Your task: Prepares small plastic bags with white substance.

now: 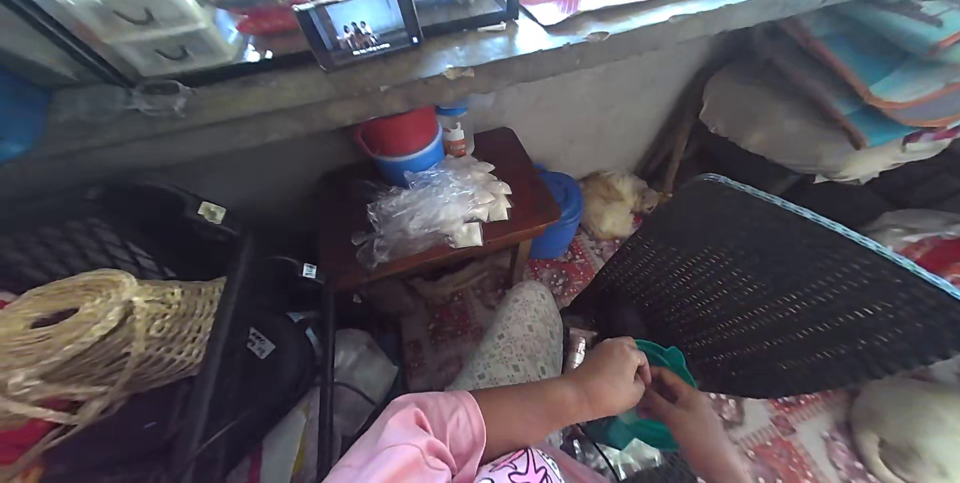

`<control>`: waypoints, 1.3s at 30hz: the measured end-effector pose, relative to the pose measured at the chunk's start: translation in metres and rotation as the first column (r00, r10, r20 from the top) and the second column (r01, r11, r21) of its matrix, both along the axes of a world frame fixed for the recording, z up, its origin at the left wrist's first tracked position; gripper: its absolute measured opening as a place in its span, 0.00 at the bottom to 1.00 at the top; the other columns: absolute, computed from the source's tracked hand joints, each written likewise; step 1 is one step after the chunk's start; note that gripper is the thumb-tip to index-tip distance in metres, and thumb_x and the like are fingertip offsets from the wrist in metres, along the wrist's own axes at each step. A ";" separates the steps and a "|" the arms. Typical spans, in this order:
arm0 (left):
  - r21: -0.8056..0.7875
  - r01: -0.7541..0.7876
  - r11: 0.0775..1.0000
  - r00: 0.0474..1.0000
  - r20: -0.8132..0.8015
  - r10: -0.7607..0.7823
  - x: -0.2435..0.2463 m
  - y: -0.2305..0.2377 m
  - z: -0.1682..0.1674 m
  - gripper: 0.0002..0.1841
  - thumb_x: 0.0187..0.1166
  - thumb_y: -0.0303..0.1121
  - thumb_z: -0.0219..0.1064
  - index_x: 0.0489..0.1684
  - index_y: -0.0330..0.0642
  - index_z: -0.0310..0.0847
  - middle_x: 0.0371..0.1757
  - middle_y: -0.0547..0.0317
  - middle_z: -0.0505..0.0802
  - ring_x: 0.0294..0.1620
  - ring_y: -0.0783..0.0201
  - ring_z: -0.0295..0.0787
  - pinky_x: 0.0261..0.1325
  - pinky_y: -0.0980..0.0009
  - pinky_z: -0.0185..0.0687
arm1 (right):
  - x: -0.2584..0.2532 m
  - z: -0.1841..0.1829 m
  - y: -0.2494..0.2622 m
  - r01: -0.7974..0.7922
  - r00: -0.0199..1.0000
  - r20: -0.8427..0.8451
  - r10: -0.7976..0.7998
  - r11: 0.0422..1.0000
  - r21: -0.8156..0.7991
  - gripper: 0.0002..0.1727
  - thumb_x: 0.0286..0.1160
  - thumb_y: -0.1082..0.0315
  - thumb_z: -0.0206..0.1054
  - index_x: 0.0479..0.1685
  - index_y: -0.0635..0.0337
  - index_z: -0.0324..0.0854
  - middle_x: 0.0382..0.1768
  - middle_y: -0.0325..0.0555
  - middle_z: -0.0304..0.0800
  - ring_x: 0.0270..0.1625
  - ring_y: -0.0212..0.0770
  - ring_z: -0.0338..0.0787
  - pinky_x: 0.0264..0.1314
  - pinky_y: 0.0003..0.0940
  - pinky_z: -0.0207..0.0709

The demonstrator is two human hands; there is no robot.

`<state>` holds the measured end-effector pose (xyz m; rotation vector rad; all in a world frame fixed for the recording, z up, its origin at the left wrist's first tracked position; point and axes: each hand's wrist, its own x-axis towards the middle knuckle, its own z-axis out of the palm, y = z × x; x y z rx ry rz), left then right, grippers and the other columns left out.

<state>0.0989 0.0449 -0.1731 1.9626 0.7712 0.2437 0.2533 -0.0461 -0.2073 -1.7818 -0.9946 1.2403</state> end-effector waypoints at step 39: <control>-0.068 -0.167 0.984 0.985 -0.041 0.165 -0.009 0.006 -0.006 0.07 0.79 0.23 0.68 0.47 0.37 0.91 0.58 0.45 0.88 0.42 0.61 0.93 0.49 0.64 0.94 | -0.008 -0.029 0.032 -0.461 0.628 0.456 0.630 0.774 -0.434 0.10 0.77 0.70 0.68 0.50 0.67 0.87 0.53 0.64 0.90 0.61 0.65 0.88 0.64 0.68 0.77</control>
